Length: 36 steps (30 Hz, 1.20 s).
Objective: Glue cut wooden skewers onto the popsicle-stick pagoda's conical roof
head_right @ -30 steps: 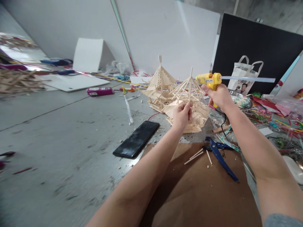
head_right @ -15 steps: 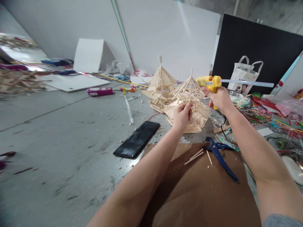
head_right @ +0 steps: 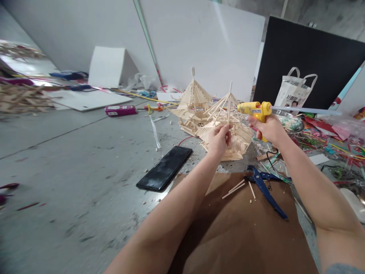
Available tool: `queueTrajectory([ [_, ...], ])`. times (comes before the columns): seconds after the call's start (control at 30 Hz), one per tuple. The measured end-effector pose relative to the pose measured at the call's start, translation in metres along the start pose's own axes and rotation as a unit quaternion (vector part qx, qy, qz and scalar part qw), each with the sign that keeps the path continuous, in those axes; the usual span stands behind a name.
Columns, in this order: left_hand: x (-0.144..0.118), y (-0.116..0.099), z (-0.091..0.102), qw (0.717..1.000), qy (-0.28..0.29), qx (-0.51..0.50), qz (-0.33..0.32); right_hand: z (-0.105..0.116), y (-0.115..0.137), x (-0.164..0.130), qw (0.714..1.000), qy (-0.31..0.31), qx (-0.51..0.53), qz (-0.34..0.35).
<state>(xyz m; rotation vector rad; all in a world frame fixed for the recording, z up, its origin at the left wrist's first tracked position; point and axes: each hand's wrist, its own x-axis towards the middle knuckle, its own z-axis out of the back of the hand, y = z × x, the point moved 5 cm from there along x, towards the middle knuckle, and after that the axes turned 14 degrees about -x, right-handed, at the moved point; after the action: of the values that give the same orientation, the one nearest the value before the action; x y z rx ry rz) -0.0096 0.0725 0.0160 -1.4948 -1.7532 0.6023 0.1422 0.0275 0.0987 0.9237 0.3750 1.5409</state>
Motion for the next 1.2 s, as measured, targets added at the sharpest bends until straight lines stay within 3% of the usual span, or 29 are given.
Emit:
queueTrajectory([
  [0.2,0.0,0.0,0.001,1.0,-0.002,-0.016,0.009,0.001,-0.002,-0.014,1.0,0.011,0.027,-0.003],
  [0.33,-0.001,-0.001,0.001,1.0,-0.009,-0.016,0.011,0.003,-0.017,-0.033,0.997,0.007,0.077,-0.031],
  [0.5,-0.008,-0.002,0.001,0.999,-0.017,-0.004,0.047,0.01,-0.061,-0.056,0.988,0.012,0.112,-0.103],
  [0.77,-0.021,0.002,0.009,0.991,-0.046,0.001,0.124,0.035,-0.144,-0.071,0.951,-0.062,0.188,-0.239],
  [0.87,-0.032,0.0,0.008,0.99,-0.034,0.001,0.138,0.033,-0.174,-0.073,0.943,-0.044,0.183,-0.276],
  [1.07,-0.064,-0.003,0.025,0.981,0.047,0.15,0.11,0.027,-0.218,-0.079,0.943,-0.012,0.114,-0.313],
  [1.2,-0.072,-0.013,0.063,0.953,0.03,0.298,-0.054,0.027,-0.238,-0.08,0.945,-0.013,0.041,-0.324],
])
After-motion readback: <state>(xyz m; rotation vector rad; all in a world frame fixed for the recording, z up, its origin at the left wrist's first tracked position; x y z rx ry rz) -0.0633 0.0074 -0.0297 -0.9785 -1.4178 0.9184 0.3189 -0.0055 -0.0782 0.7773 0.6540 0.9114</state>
